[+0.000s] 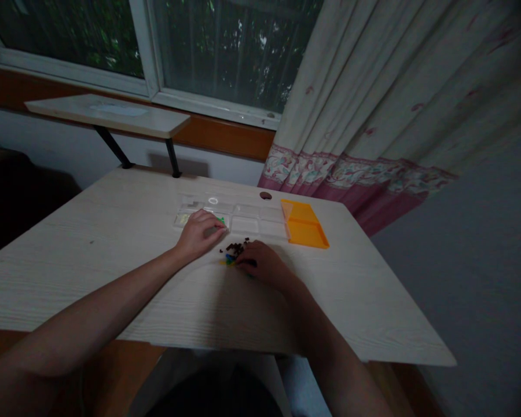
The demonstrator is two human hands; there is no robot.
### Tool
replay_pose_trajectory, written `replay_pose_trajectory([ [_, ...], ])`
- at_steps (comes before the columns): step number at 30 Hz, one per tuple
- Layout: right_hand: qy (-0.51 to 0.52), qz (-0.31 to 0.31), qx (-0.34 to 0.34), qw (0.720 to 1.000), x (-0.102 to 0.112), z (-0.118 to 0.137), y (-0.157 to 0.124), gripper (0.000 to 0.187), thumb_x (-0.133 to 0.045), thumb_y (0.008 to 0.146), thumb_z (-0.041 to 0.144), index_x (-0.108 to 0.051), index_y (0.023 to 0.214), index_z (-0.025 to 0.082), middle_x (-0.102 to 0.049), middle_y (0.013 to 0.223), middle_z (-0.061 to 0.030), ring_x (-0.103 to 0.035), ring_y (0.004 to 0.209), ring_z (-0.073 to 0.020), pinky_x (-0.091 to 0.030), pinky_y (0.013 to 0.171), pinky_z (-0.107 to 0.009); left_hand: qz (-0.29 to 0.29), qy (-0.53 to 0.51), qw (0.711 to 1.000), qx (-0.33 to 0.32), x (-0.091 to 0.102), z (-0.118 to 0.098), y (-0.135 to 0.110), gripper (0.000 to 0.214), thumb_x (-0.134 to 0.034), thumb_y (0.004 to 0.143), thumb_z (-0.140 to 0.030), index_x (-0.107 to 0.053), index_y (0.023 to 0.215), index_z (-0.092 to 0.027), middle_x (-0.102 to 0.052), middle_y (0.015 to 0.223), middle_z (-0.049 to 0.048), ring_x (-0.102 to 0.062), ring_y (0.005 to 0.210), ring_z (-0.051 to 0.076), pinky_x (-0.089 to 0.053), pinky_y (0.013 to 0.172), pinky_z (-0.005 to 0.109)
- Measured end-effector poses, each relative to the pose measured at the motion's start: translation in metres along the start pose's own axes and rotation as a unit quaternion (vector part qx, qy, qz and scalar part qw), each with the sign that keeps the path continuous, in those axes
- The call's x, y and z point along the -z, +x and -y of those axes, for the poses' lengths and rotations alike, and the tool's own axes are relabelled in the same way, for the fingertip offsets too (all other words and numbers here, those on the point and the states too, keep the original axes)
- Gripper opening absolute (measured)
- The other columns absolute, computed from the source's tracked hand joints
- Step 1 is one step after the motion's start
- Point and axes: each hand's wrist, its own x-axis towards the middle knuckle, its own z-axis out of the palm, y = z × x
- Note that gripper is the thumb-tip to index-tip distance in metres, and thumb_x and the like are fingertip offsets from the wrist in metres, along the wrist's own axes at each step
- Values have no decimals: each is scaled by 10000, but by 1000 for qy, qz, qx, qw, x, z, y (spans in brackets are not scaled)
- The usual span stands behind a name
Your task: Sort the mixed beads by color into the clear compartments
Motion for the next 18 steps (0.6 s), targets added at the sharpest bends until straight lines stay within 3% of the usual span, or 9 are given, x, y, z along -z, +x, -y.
replay_pose_trajectory([
  [7,-41,-64,-17,997,-9,-15,4,181,-622,865,186,-751,990,205,-707,933,-71,-588,894,-190,-428,856,-318,2,3,1000,-2,-1,1,-1,194,-619,881,-380,-698,842,-208,-691,827,42,-592,852,196,-454,815,373],
  [14,-13,-84,-55,995,-8,-12,5,163,-597,878,194,-753,922,193,-700,854,-65,-578,835,-182,-426,798,-297,5,2,1000,1,0,-1,-1,185,-612,884,-363,-695,833,-206,-689,824,41,-593,842,193,-458,815,376],
  [18,63,-140,-103,983,-8,-8,6,144,-611,868,255,-750,859,221,-707,842,-55,-604,843,-194,-444,808,-322,11,6,1000,4,0,1,-1,187,-610,883,-361,-701,843,-202,-690,831,49,-593,858,198,-454,821,380],
])
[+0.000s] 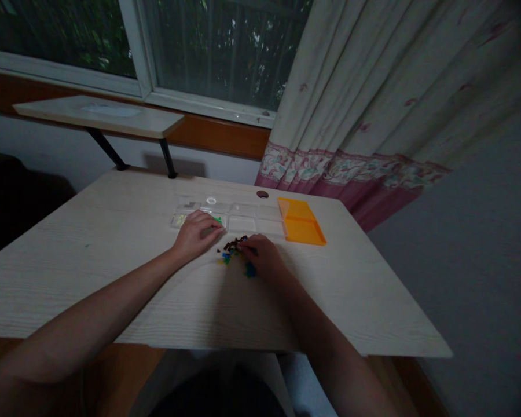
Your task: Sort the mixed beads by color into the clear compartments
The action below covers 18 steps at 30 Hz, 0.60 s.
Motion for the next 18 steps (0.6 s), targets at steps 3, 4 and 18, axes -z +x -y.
replay_pose_trajectory([
  [3,118,-41,-76,989,-1,1,0,155,-621,842,331,-744,855,237,-727,868,-38,-644,836,-196,-480,782,-324,6,6,1000,4,-2,4,-1,191,-609,884,-369,-704,857,-206,-689,841,50,-590,869,200,-449,830,387],
  [4,160,-45,-105,980,-1,1,0,175,-624,830,364,-739,856,235,-730,853,-31,-651,801,-190,-490,744,-313,7,9,1000,7,-3,5,-1,191,-609,884,-373,-707,864,-210,-689,848,49,-588,874,202,-446,835,391],
  [18,407,-58,-197,890,2,3,2,313,-710,699,486,-596,772,204,-668,683,9,-550,552,-93,-440,542,-221,-64,87,990,93,-5,40,-3,248,-563,918,-363,-746,887,-199,-656,903,61,-508,918,223,-414,854,414],
])
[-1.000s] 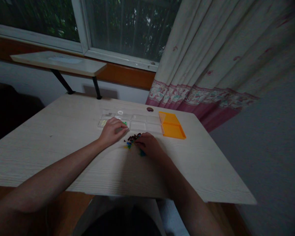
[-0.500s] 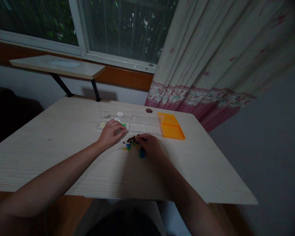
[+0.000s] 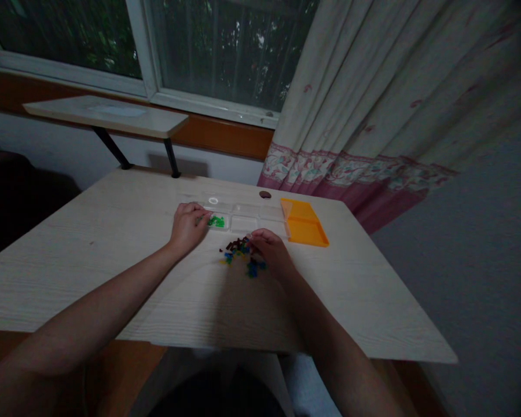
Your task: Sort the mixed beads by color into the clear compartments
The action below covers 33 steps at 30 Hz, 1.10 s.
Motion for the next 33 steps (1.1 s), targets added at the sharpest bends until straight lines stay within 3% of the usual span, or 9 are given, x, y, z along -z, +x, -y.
replay_pose_trajectory([
  [5,66,-15,-42,997,-1,0,0,368,-728,672,495,-560,824,205,-747,842,-50,-681,699,-152,-538,680,-289,13,-5,1000,-11,3,-3,1,268,-522,944,-348,-744,966,-200,-637,929,66,-522,936,221,-418,868,417],
  [9,93,11,-57,994,-4,3,-1,378,-736,674,498,-534,824,216,-757,900,-54,-712,782,-169,-557,729,-298,45,-28,996,-74,10,-19,1,248,-520,941,-336,-734,997,-223,-633,931,67,-532,949,219,-424,885,415],
  [14,72,45,-57,995,-10,5,-5,388,-747,658,521,-553,790,211,-733,765,-15,-625,561,-108,-511,538,-230,121,-58,975,-179,17,-50,-8,219,-564,921,-334,-710,1063,-254,-654,959,61,-541,961,210,-424,879,392],
  [17,57,56,-42,996,-13,7,-7,386,-735,662,540,-571,782,211,-698,700,15,-552,487,-85,-468,463,-207,138,-59,969,-195,18,-61,-12,214,-589,910,-363,-700,1054,-249,-664,978,57,-543,971,209,-415,890,387],
  [26,21,66,5,998,-16,1,-7,340,-709,714,516,-592,758,199,-619,597,41,-488,431,-71,-429,407,-193,170,-45,961,-215,16,-60,-11,207,-561,929,-376,-701,1004,-242,-689,936,43,-552,937,204,-396,861,383],
  [33,-25,56,15,998,-18,3,-9,349,-676,744,528,-598,752,188,-588,549,48,-489,412,-69,-417,399,-183,153,-47,959,-232,16,-59,-12,211,-540,942,-346,-717,961,-232,-701,905,32,-549,918,195,-397,858,383],
])
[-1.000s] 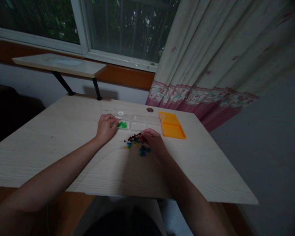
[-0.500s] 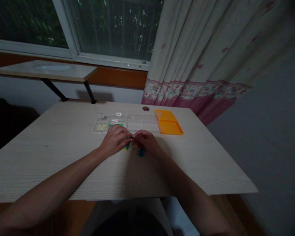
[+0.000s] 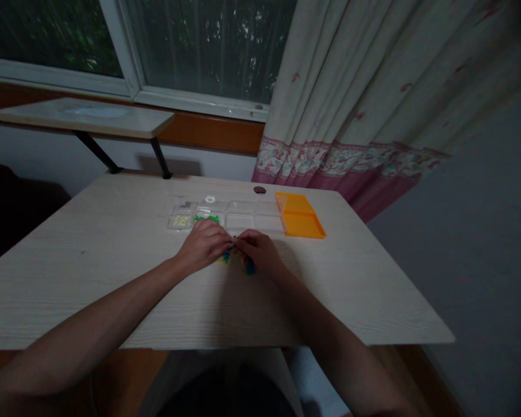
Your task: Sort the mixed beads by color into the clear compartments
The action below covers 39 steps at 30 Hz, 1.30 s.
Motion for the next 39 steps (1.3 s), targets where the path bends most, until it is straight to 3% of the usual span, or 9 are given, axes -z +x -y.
replay_pose_trajectory([
  [6,-44,-13,13,999,3,-2,0,341,-563,839,525,-652,814,197,-633,610,20,-498,420,-84,-406,403,-203,-5,3,1000,8,-1,2,0,231,-527,946,-343,-730,1003,-248,-705,873,43,-561,898,194,-407,845,383],
  [9,-143,-49,45,988,6,-2,1,268,-538,880,429,-681,868,203,-679,708,-4,-550,493,-107,-448,481,-232,-12,1,1000,13,-1,5,0,233,-530,945,-345,-731,1014,-247,-707,875,43,-566,889,195,-408,835,379],
  [13,-348,-90,152,921,12,-2,3,126,-597,857,224,-720,848,201,-697,841,-45,-624,806,-177,-489,782,-317,-33,-13,998,52,-4,15,-1,243,-531,944,-348,-737,1003,-231,-710,887,56,-578,882,193,-431,830,371],
  [16,-421,-59,196,884,15,-5,4,80,-674,798,166,-735,836,201,-683,896,-58,-593,905,-199,-456,868,-349,-61,-29,994,86,-7,23,-2,248,-536,940,-352,-744,947,-216,-711,868,63,-588,868,194,-448,826,371],
  [22,-460,-8,217,861,15,-10,3,164,-723,770,185,-741,928,227,-658,994,-54,-566,958,-202,-431,915,-361,-104,-41,986,125,-8,29,-2,234,-566,921,-348,-736,897,-189,-695,838,73,-584,855,200,-468,808,365],
  [30,-512,-5,217,831,14,-15,5,147,-654,862,248,-742,977,226,-646,988,-59,-539,957,-202,-418,897,-348,-87,-45,988,117,-8,27,-2,230,-571,918,-366,-731,904,-202,-701,854,66,-597,858,197,-465,827,366],
  [39,-536,17,202,820,13,-10,5,165,-638,883,299,-751,989,241,-656,997,-56,-529,968,-196,-393,888,-346,-74,-57,987,133,-7,27,-2,272,-543,922,-400,-738,914,-210,-694,856,80,-594,878,214,-467,831,386],
])
